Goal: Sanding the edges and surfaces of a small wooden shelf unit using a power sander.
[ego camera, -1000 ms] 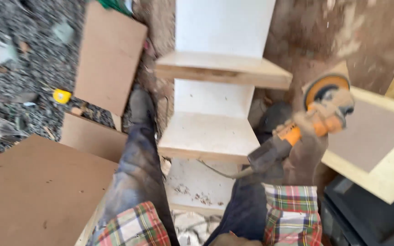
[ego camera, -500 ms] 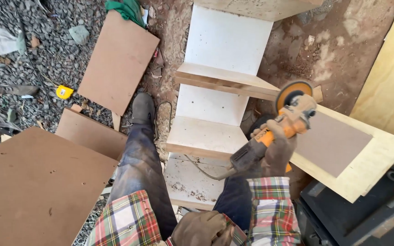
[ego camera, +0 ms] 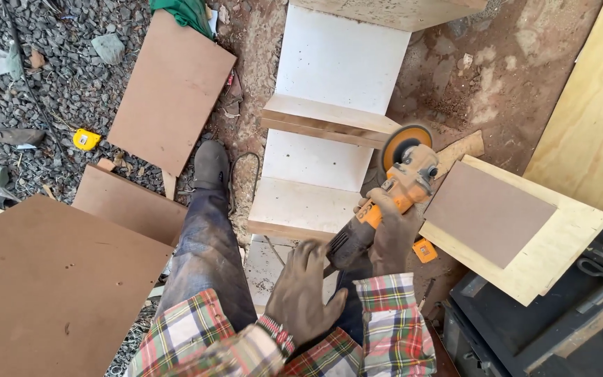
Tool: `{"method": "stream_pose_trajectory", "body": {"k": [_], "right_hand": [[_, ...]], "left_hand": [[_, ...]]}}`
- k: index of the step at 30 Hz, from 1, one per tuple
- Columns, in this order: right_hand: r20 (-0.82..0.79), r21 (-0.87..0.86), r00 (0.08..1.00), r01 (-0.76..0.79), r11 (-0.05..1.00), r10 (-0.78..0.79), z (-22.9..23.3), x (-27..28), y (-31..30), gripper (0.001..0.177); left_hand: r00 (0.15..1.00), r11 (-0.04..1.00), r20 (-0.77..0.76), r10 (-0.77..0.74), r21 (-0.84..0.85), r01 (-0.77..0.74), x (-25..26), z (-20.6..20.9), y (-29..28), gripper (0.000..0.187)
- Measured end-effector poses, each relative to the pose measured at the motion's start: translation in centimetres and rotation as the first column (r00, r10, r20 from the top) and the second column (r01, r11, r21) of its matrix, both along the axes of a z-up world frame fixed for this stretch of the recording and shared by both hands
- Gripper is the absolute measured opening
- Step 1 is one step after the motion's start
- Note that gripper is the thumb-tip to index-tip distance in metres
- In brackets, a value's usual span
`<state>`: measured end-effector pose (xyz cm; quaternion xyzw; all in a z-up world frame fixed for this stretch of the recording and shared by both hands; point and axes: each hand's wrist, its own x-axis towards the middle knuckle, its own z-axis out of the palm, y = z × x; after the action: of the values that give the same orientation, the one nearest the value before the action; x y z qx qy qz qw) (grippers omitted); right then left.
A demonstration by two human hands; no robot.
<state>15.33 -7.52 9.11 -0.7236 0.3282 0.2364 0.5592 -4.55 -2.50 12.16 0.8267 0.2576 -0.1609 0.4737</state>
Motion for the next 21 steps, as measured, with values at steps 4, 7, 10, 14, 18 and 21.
{"method": "stream_pose_trajectory", "body": {"k": [4,7,10,14,18,21], "right_hand": [[-0.056,-0.018,0.998,-0.025,1.0,0.024,0.8,-0.5,1.0,0.048],[0.03,0.012,0.994,-0.103,0.995,0.102,-0.8,-1.6,0.3,0.047],[0.116,-0.025,0.979,-0.168,0.986,0.169,-2.8,-1.7,-1.6,0.064],[0.096,-0.058,0.977,-0.186,0.981,0.191,-6.1,-2.6,-4.0,0.07],[0.097,-0.061,0.983,-0.148,0.987,0.154,-3.3,-1.9,-0.8,0.053],[0.207,-0.203,0.925,-0.277,0.939,0.318,-5.6,-2.7,-3.5,0.031]], "left_hand": [[0.903,0.948,-0.338,-0.267,-0.261,0.183,5.1,-4.2,-0.1,0.118],[0.921,0.961,-0.389,-0.031,-0.264,-0.079,5.6,-6.8,-2.1,0.088],[0.858,0.904,-0.505,-0.091,-0.404,-0.142,6.1,-5.6,-1.3,0.074],[0.83,0.876,-0.552,-0.072,-0.433,-0.211,7.0,-4.4,-1.5,0.06],[0.855,0.865,-0.516,0.05,-0.406,-0.295,6.3,-5.0,-2.5,0.054],[0.888,0.86,-0.44,0.135,-0.393,-0.325,6.2,-4.9,-3.0,0.053]]}}
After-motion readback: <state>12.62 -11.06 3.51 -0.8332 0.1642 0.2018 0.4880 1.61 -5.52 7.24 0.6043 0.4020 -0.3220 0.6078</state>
